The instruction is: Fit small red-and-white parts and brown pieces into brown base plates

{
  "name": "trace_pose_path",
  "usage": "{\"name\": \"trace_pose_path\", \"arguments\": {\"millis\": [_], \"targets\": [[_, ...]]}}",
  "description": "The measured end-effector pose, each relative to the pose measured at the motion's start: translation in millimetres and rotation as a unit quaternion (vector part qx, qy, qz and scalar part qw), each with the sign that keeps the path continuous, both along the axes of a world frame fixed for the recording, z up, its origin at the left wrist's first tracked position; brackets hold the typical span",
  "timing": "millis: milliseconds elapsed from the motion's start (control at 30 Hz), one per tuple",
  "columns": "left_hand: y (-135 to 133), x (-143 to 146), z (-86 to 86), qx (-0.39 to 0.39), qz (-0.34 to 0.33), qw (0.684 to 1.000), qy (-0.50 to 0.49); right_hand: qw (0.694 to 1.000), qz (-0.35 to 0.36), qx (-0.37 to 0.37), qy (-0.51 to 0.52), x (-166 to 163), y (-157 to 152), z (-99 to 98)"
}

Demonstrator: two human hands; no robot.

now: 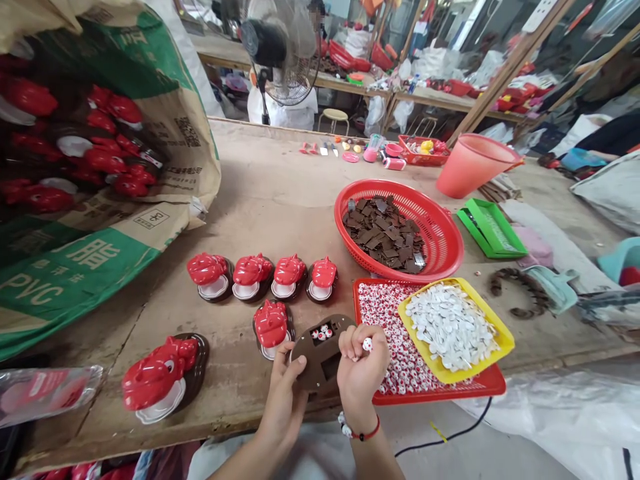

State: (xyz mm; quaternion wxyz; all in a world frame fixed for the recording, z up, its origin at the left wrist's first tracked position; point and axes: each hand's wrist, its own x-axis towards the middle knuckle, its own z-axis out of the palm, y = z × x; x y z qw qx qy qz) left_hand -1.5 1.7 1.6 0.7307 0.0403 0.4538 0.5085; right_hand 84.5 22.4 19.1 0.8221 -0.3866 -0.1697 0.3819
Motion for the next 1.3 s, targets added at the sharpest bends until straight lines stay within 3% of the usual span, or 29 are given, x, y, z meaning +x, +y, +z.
{"name": "trace_pose_path", "arguments": {"millis": [367, 567, 767, 900, 1000, 1300], "targets": [[-13, 9, -1.8, -0.013, -0.022, 0.999, -0.032, 0.998, -0.001, -0.02, -0.058, -5, 10, 2.8], [-10, 8, -0.8, -0.014, -0.024, 0.999, -0.039, 0.994, 0.043, -0.006, -0.097, -2, 9, -0.1], [-5, 5, -1.3, -0.028, -0.016, 0.999, -0.022, 0.995, 0.066, 0.013, -0.075, 3, -1, 3.6], [-1, 4, 1.7, -0.027, -0.009, 0.999, -0.028, 0.996, 0.013, -0.015, -0.09, 2, -8, 0.7], [0, 4, 5.7, -0.024, -0.001, 0.999, -0.022, 0.993, -0.035, 0.008, -0.114, 0, -10, -1.7], [1, 9, 9.0, -0.013, 0.013, 1.0, -0.019, 0.992, -0.07, 0.027, -0.097, -3, -6, 3.0]]}}
